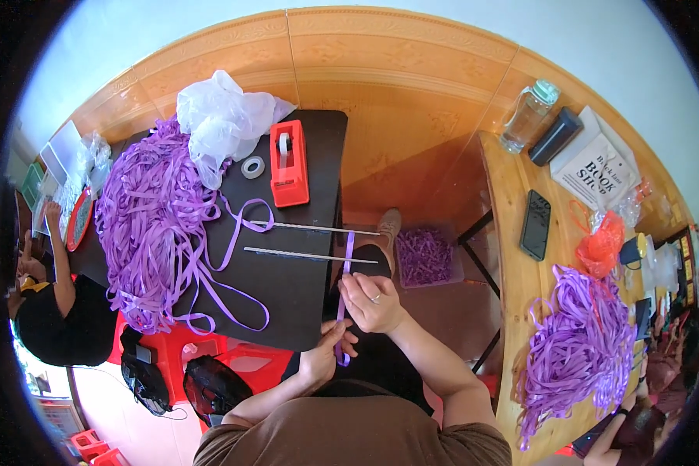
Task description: Making decorative bows or items by wrapping purple plastic ribbon around a metal rod jig and securing them with tape.
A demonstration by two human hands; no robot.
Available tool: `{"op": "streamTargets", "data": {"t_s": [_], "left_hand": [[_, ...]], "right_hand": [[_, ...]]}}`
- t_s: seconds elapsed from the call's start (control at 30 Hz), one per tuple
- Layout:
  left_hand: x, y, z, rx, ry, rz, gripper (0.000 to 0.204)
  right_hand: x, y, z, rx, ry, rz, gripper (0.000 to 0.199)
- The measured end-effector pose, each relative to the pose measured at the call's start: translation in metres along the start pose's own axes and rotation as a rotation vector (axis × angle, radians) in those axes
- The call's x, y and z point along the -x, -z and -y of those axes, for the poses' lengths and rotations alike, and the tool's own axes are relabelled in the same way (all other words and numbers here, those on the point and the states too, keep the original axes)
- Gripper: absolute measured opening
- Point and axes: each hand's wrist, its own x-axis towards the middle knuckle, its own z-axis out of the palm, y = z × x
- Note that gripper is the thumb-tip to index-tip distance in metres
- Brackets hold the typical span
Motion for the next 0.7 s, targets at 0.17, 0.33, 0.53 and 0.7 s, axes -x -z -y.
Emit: {"op": "streamTargets", "data": {"t_s": [0.17,0.33,0.53,0.7], "left_hand": [[0.0,0.004,0.003,0.035,-0.007,0.064,0.03],[-0.002,0.008,0.003,0.026,-0.016,0.095,0.03],[0.001,0.012,0.005,0.064,-0.05,0.194,0.032],[-0.012,0.023,0.023,0.277,0.206,0.289,0.035]], "right_hand": [[0.0,0.004,0.009,-0.043,-0.04,-0.007,0.028],[0.002,0.008,0.016,-0.084,-0.066,-0.019,0.029],[-0.014,0.021,0.011,-0.12,-0.054,-0.053,0.03],[-0.041,0.033,-0.001,-0.283,-0.172,-0.108,0.032]]}}
